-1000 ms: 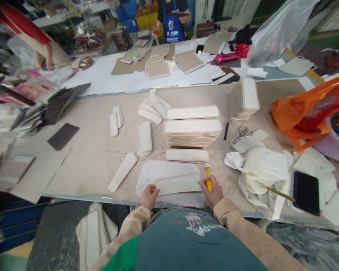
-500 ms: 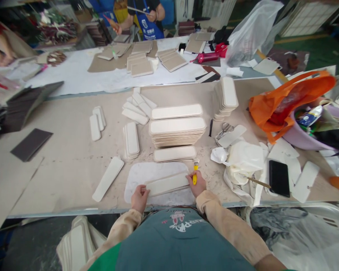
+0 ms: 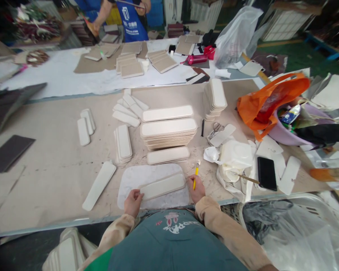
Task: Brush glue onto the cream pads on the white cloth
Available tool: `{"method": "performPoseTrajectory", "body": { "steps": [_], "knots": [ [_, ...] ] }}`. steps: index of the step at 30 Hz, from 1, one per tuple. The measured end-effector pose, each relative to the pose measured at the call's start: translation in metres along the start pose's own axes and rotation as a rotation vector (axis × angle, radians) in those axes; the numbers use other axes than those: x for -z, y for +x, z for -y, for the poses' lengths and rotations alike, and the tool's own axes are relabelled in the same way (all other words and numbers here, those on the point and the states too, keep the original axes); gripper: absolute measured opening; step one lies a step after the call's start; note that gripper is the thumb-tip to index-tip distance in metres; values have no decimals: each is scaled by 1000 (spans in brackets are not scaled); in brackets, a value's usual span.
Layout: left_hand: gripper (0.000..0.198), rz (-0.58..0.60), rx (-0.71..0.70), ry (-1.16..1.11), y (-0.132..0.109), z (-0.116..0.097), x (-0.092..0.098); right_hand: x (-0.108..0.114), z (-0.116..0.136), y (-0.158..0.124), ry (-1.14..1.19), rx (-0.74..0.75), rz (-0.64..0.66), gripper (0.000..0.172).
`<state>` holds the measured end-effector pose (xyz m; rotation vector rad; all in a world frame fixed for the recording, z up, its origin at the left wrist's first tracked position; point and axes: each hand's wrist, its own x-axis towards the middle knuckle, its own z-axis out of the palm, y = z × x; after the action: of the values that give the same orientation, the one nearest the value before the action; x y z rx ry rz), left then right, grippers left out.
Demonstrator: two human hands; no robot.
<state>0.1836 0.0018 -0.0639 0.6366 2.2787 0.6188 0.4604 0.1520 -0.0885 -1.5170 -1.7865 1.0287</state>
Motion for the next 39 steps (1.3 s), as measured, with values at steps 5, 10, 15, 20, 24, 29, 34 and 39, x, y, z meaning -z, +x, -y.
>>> {"method": "performPoseTrajectory", "body": {
  "steps": [5,10,15,20,24,29,34,39],
  "knots": [
    [23,-5,-4,-27,0,4,0,-7,0,3,-59,126,-66,25],
    [23,14,46,-112,0,4,-2,-17,-4,4,-35,144,-28,31],
    [21,48,117,-235,1,1,-6,-26,-14,6,36,99,-5,33],
    [21,64,122,-221,2,-3,-5,-29,-17,9,69,34,1,35],
    [24,69,103,-204,3,-1,-6,-28,-14,10,48,-9,-5,34],
    [24,55,93,-176,5,2,-8,-27,-8,11,48,-45,-4,33],
    [24,54,53,-161,4,1,-7,-26,-2,10,9,-39,-9,35],
    [39,50,39,-165,1,2,-3,-23,-3,8,-68,-48,-29,40]
  ]
}}
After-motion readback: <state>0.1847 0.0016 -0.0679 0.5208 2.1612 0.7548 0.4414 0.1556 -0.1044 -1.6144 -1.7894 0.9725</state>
